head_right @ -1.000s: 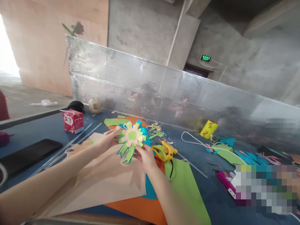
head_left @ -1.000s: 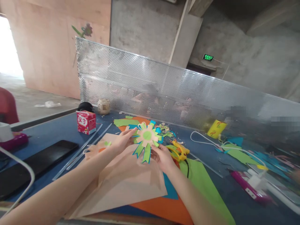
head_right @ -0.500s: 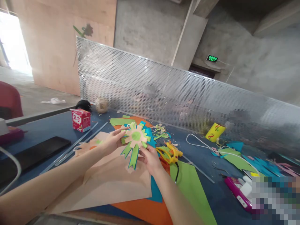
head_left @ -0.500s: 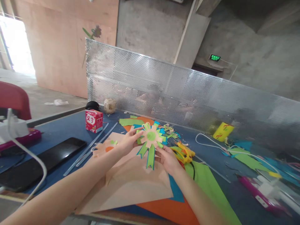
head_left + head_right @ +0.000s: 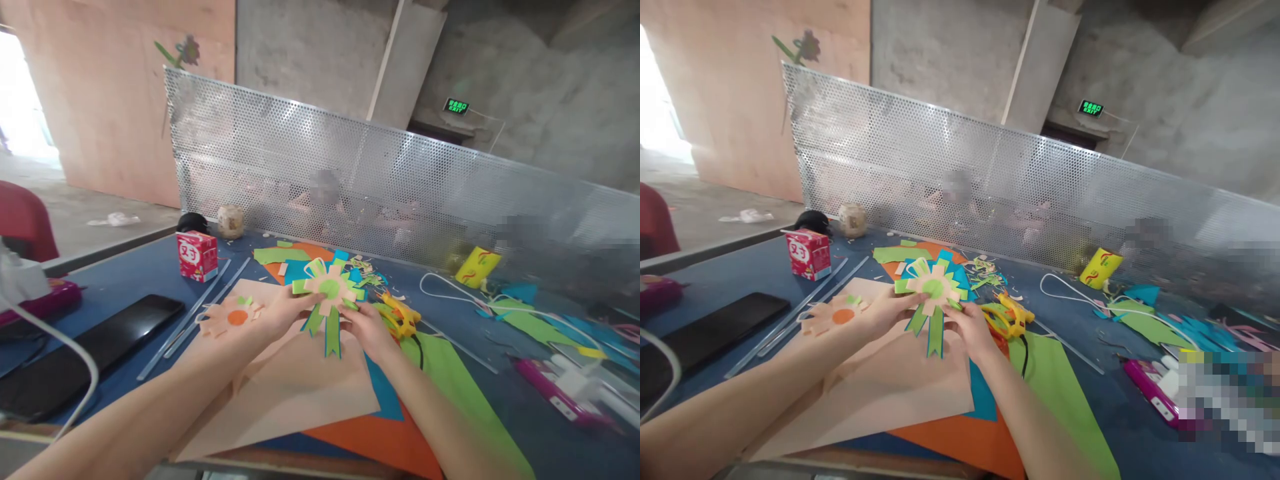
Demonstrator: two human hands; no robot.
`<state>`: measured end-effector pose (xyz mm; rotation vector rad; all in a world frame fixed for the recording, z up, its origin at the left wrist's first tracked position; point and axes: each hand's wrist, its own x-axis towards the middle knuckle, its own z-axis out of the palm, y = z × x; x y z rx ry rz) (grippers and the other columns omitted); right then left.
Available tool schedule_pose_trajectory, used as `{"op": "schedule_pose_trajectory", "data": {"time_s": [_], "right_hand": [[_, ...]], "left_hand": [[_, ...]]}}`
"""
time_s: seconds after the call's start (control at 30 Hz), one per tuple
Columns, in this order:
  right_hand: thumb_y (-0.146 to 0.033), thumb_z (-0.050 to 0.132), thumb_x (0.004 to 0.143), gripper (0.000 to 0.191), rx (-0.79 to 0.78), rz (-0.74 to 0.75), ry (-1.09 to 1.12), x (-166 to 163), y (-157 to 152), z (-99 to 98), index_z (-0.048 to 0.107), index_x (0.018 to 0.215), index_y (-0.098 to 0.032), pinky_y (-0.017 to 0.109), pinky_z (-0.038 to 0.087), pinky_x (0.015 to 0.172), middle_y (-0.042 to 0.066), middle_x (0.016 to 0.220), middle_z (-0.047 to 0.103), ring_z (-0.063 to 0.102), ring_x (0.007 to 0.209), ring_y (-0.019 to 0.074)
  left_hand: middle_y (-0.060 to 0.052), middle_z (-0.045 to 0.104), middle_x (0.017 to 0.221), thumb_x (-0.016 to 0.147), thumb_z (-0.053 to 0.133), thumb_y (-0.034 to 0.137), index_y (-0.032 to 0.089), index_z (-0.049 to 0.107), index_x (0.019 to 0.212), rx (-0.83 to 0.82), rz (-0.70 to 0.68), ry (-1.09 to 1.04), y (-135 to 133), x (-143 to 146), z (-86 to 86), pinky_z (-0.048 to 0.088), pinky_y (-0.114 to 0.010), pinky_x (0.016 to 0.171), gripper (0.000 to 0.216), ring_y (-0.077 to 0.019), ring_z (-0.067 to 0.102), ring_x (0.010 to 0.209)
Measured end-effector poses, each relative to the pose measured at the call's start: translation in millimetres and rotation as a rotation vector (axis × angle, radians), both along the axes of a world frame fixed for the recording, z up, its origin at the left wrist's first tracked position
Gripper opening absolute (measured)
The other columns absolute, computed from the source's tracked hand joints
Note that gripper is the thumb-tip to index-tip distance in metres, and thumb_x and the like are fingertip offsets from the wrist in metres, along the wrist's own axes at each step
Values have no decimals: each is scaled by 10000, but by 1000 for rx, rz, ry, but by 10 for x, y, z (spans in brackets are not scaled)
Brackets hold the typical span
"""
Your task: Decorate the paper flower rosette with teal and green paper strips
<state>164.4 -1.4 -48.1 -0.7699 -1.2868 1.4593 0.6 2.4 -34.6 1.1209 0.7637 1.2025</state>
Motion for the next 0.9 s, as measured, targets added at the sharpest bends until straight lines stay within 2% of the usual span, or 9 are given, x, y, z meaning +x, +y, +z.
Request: {"op": "schedule_pose_trajectory", "data": {"time_s": [0.07,0.33,0.47,0.57,0.7,0.8,0.9], "right_hand": [[-280,641,659,208,0,13,6,13,6,1,659,834,-169,271,453,583,56,829,665,603,711,173],[-325,670,616,236,-62,-131,26,-21,-15,1,661,800,-177,269,460,558,43,775,665,604,640,163],[-341,666,620,245,-70,-120,-19,14,-4,-7,666,771,-147,265,461,557,46,716,658,593,590,149],[-354,667,618,244,-63,-125,-49,36,21,-21,663,720,-133,250,448,533,38,684,648,575,558,131],[-335,697,577,226,-99,-205,-24,39,54,-41,653,659,-129,218,428,517,21,644,636,557,544,107],[-331,707,558,234,-125,-208,4,30,56,-34,651,685,-143,232,443,524,15,632,639,558,529,111],[-336,705,562,262,-114,-161,14,27,37,-5,651,744,-156,248,455,522,20,662,652,571,544,126]], "left_hand": [[-90,654,945,610,685,238,146,624,831,-9,18,-4,-3,-7,5,499,-301,671,247,-187,616,776],[-67,674,874,604,683,224,145,641,792,-15,69,16,-31,41,-8,491,-303,713,208,-172,617,757],[-72,682,846,589,692,228,136,649,782,-28,66,11,-30,62,-24,487,-320,719,218,-182,619,750],[-75,683,823,579,701,239,128,655,777,-29,49,-15,-9,55,-49,485,-334,713,231,-189,618,741],[-95,676,851,588,700,249,111,657,782,-38,30,-32,7,50,-67,478,-323,706,242,-191,610,758],[-94,672,846,597,698,233,105,654,780,-44,18,-54,10,57,-66,475,-305,699,228,-174,603,746],[-101,672,856,603,696,237,103,651,804,-53,-25,-106,10,60,-57,469,-334,746,245,-199,603,805]]}}
